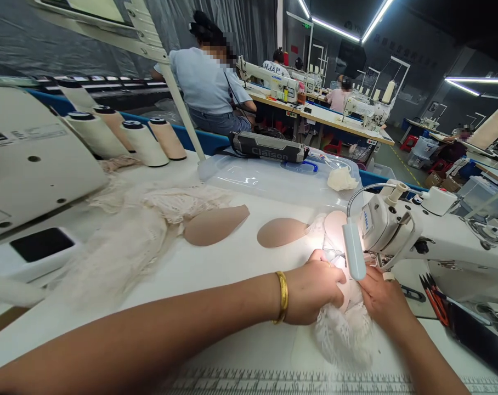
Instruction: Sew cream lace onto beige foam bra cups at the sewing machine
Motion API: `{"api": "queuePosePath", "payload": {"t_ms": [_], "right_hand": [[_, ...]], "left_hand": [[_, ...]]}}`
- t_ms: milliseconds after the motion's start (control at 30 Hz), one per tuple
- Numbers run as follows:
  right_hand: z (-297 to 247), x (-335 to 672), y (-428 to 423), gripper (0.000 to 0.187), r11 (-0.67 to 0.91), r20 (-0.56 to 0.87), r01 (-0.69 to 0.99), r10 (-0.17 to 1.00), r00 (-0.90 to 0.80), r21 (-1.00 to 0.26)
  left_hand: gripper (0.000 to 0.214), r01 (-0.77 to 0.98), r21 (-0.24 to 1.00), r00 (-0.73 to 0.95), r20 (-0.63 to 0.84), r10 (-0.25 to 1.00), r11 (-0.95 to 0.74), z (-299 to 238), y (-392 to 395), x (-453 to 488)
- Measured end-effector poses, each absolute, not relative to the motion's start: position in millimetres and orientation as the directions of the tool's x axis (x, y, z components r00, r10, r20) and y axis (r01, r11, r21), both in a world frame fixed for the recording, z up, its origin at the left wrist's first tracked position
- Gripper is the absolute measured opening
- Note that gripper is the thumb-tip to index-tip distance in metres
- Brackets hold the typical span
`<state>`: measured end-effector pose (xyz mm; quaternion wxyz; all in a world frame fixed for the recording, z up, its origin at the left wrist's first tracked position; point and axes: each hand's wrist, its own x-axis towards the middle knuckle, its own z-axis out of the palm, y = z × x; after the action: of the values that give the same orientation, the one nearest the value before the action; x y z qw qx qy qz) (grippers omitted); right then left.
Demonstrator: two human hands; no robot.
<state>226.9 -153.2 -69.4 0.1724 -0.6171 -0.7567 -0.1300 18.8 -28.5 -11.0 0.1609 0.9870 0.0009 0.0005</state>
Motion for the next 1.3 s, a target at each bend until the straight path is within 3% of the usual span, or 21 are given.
{"api": "queuePosePath", "payload": {"t_ms": [167, 433, 600, 800, 1000, 1200, 1300], "right_hand": [[-70.2, 229.1, -151.2, 0.040, 0.220, 0.447, 0.976, 0.873, -0.196, 0.000], [-59.1, 226.5, -156.0, 0.041, 0.347, 0.422, 0.935, 0.861, -0.284, -0.079], [-51.6, 225.0, -157.7, 0.032, 0.421, 0.397, 0.901, 0.848, -0.352, -0.100], [-50.1, 225.3, -158.5, 0.027, 0.393, 0.372, 0.913, 0.867, -0.331, -0.103], [-57.2, 229.9, -160.8, 0.031, 0.314, 0.360, 0.946, 0.895, -0.266, -0.083], [-62.8, 237.4, -159.3, 0.031, 0.170, 0.510, 0.985, 0.849, -0.139, -0.014], [-59.8, 238.1, -155.7, 0.026, 0.172, 0.550, 0.983, 0.827, -0.112, -0.058]], "left_hand": [[0.028, 0.031, 0.305, 0.998, -0.065, 0.011, -0.952, -2.6, -18.0, 22.7], [0.023, -0.031, 0.287, 0.999, 0.041, -0.020, -0.957, -20.7, -2.8, 27.2], [0.024, -0.073, 0.256, 0.993, 0.107, -0.047, -0.964, -24.2, 1.9, 28.2], [0.027, -0.157, 0.185, 0.971, 0.208, -0.117, -0.970, -19.0, -4.6, 20.9], [0.026, -0.128, 0.163, 0.970, 0.226, -0.089, -0.978, -29.1, -1.0, 26.4], [0.030, -0.099, 0.174, 0.970, 0.239, -0.056, -0.980, -33.5, 7.6, 31.7], [0.033, -0.096, 0.207, 0.965, 0.259, -0.040, -0.974, -38.2, 11.9, 33.6]]}}
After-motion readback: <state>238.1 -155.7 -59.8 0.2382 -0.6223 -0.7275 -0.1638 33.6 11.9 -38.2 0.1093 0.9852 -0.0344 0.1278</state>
